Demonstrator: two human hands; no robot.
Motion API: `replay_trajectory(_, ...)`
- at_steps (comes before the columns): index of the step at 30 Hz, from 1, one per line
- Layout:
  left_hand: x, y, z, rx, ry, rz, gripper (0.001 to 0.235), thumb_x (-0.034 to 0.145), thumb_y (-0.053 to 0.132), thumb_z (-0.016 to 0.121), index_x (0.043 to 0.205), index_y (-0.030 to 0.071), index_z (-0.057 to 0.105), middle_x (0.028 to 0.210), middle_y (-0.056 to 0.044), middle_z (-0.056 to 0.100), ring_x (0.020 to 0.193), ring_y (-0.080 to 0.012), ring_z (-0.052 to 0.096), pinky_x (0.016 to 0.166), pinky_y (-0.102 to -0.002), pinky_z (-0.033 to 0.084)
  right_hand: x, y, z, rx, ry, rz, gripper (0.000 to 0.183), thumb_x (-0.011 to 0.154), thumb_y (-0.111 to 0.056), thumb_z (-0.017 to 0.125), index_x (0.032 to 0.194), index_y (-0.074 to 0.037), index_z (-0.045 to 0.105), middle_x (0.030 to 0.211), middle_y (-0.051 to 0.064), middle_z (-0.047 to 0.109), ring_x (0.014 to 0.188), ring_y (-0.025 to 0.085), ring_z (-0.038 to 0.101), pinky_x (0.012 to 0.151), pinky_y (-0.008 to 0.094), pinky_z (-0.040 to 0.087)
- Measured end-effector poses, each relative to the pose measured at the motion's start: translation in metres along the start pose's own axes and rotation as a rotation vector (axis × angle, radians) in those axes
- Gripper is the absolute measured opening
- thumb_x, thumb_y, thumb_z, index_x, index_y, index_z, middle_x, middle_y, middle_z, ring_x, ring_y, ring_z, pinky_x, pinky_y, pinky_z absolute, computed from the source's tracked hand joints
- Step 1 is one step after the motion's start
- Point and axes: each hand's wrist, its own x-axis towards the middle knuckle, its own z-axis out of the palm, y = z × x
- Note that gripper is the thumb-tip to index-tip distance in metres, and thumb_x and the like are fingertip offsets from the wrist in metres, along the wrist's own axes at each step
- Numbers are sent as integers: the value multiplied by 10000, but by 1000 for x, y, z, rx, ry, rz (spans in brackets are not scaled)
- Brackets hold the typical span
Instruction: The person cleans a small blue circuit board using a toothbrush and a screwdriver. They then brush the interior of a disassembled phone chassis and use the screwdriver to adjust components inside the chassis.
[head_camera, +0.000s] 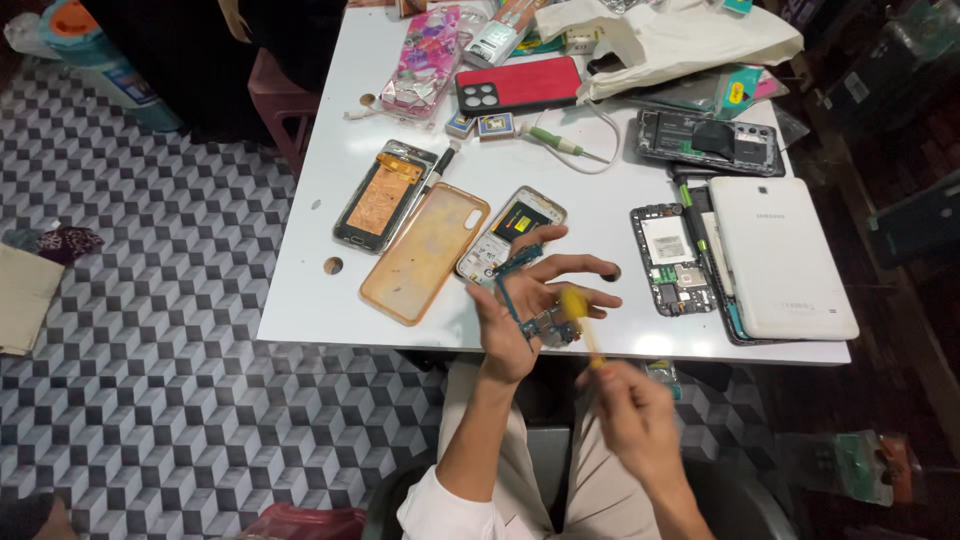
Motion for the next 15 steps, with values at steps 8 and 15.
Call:
replay_trajectory(8, 4, -4, -2, -90, 87, -79, 984, 964, 815, 202, 1492, -2, 351, 1238, -355, 637, 1008, -432, 721, 806, -442, 622, 1, 13, 0, 14, 10, 52, 382, 1048, -275, 489, 942, 16, 713, 469, -53, 417, 367, 30, 326, 355, 238, 213)
replay_trajectory(15, 3, -7, -4, -120, 127, -97, 928, 1005, 744, 172, 1484, -23, 383, 1234, -341, 636, 1037, -456, 711, 793, -466, 628, -1, 14, 1, -1, 20, 55, 379, 1049, -274, 474, 955, 5, 712, 485, -58, 418, 385, 26, 332, 370, 233, 219)
